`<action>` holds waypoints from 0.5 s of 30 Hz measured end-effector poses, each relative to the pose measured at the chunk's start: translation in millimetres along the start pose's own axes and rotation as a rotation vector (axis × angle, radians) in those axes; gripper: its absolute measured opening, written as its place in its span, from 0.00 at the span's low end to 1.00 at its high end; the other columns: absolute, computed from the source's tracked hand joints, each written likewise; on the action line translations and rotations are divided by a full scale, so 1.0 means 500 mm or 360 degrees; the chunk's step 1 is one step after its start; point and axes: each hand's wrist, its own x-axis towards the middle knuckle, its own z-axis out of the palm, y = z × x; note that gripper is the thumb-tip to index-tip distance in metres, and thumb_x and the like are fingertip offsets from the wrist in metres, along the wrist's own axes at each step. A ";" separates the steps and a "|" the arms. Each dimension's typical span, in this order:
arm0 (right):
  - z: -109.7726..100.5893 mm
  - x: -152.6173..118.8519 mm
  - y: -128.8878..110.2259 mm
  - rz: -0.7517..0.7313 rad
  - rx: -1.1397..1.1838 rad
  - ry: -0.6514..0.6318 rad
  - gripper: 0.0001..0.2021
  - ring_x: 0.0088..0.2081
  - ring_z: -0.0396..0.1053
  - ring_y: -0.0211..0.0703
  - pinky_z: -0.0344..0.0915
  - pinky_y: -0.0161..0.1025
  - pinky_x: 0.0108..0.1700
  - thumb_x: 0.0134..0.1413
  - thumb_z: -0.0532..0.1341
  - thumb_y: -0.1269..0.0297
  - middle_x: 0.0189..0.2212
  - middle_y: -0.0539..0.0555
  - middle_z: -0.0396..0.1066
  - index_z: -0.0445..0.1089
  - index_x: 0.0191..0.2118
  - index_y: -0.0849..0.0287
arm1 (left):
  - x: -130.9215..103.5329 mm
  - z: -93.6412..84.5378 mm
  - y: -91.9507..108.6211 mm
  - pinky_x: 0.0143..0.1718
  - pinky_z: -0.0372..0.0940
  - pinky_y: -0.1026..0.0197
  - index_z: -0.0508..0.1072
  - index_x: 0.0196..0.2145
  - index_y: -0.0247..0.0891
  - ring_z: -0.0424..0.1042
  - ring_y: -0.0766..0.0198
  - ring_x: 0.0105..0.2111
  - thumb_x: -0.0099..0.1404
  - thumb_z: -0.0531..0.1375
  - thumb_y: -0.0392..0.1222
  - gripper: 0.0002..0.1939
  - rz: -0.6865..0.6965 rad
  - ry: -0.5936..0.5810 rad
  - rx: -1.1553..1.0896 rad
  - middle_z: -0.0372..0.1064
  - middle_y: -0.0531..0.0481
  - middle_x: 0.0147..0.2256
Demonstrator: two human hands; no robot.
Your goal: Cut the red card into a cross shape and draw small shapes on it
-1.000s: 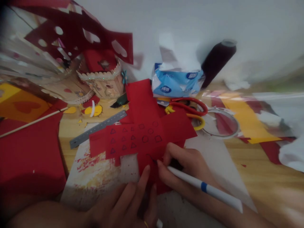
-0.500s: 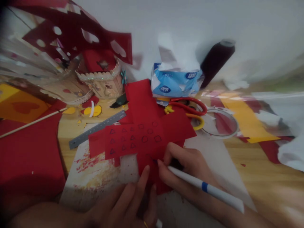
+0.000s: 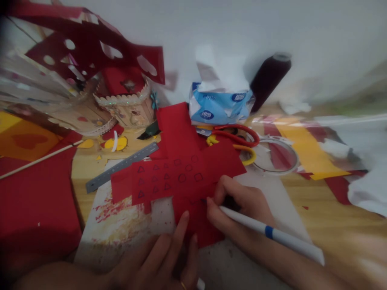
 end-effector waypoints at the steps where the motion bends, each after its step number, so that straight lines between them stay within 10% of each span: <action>1: -0.001 0.000 0.000 -0.0021 -0.0013 0.0008 0.15 0.17 0.58 0.35 0.56 0.30 0.17 0.59 0.59 0.64 0.15 0.44 0.60 0.57 0.23 0.53 | 0.000 0.001 -0.001 0.19 0.62 0.69 0.73 0.34 0.39 0.73 0.69 0.22 0.68 0.57 0.36 0.05 0.0007 0.0022 -0.0007 0.81 0.47 0.36; 15: 0.006 0.007 0.001 -0.0019 -0.0058 0.0084 0.14 0.18 0.58 0.34 0.56 0.29 0.18 0.60 0.60 0.63 0.16 0.44 0.62 0.58 0.24 0.54 | 0.002 0.020 0.014 0.15 0.59 0.66 0.72 0.31 0.37 0.70 0.66 0.19 0.64 0.60 0.33 0.04 -0.0109 0.0148 -0.0049 0.80 0.40 0.36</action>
